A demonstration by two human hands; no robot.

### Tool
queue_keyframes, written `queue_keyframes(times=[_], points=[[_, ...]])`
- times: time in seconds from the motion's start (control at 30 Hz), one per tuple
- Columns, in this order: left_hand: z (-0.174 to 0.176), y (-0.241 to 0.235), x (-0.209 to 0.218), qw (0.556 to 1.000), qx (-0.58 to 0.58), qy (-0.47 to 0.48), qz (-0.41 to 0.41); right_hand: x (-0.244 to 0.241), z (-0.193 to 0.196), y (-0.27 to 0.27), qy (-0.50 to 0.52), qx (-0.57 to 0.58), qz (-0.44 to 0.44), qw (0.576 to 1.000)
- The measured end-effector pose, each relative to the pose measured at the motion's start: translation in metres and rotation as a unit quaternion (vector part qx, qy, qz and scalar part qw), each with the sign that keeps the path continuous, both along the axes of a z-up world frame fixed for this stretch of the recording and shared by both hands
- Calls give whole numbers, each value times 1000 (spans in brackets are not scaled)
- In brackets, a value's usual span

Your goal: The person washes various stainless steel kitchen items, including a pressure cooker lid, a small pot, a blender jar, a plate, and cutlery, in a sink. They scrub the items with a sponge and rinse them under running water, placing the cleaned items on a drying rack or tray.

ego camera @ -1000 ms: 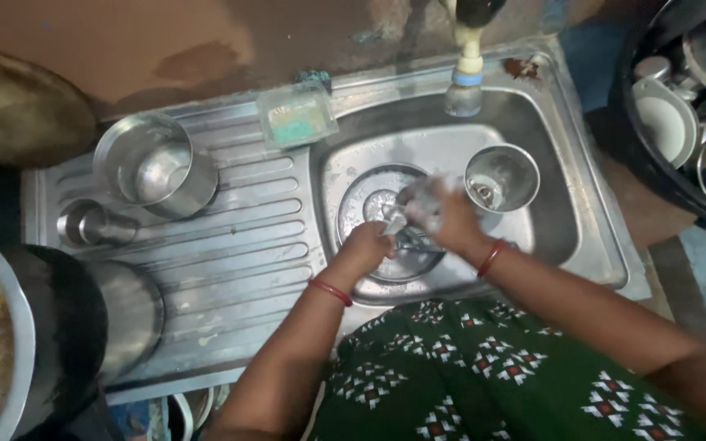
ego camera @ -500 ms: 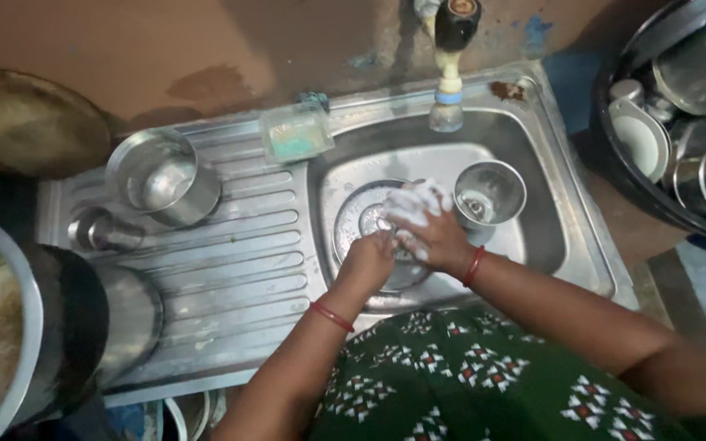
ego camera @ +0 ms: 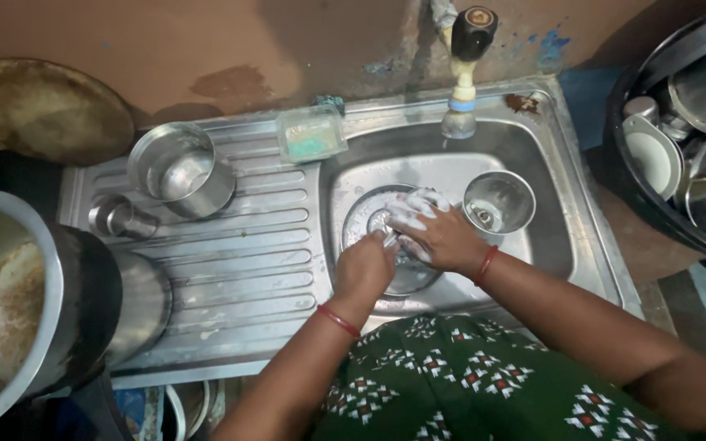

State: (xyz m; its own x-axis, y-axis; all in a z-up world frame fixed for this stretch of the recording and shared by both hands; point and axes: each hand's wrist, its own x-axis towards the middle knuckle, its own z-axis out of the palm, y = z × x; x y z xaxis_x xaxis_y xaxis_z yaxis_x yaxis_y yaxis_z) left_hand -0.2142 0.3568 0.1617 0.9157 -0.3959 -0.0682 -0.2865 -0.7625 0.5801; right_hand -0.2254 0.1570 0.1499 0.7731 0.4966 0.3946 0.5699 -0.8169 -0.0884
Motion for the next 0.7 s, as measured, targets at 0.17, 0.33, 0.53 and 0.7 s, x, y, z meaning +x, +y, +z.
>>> queue_keyframes(times=[0.17, 0.33, 0.53, 0.7], points=[[-5, -9, -3, 999, -38, -22, 24, 15, -10, 7, 53, -35, -171, 983], [-7, -8, -4, 999, 3, 1, 33, 13, -15, 0, 88, 1, -82, 993], [-24, -15, -12, 998, -32, 2, 47, 57, -101, -35, 128, 399, -219, 881], [-66, -28, -8, 992, -91, -45, 77, 39, -139, -31, 375, 858, 148, 317]])
